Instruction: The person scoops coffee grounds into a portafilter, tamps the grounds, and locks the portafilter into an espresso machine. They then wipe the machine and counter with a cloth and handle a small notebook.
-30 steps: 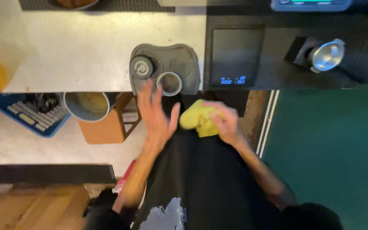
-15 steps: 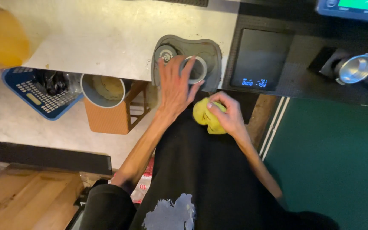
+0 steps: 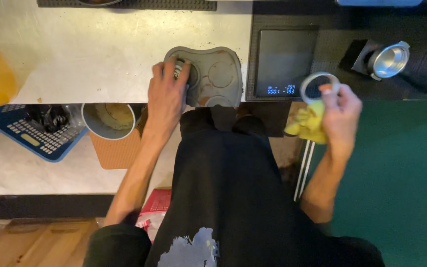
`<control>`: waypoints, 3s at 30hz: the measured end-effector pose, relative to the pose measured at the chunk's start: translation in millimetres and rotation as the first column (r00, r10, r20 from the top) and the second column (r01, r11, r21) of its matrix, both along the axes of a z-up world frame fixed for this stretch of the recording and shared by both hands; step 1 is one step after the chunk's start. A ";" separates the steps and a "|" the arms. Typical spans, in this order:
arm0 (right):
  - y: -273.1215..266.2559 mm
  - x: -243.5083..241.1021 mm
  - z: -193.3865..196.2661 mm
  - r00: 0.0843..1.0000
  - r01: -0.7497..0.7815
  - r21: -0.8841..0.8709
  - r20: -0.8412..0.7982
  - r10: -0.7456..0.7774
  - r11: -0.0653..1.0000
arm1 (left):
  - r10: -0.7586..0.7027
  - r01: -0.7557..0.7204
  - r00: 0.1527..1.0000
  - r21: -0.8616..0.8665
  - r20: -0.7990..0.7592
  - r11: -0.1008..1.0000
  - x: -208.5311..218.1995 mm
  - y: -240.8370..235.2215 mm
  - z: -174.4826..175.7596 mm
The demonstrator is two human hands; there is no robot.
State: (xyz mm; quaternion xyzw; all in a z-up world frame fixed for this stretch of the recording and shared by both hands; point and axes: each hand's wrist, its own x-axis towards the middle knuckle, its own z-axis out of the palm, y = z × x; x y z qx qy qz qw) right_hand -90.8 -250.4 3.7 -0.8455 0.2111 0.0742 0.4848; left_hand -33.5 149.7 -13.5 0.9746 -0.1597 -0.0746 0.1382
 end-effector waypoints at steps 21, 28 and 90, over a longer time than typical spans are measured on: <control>-50.6 13.1 -60.6 0.920 0.188 -0.244 -0.294 -0.257 0.951 | 0.099 -0.126 0.992 -0.553 -0.080 0.824 133.2 -200.0 -69.3; -21.4 2.0 2.2 0.945 0.041 -0.322 -0.296 -0.142 0.946 | 0.111 -0.169 0.985 -0.595 -0.133 0.786 101.3 -179.5 -23.1; 339.2 -7.0 3.3 0.765 -0.428 0.479 -0.260 0.590 0.766 | 0.433 -0.705 0.069 -0.351 -0.899 -0.616 -139.6 203.2 -20.8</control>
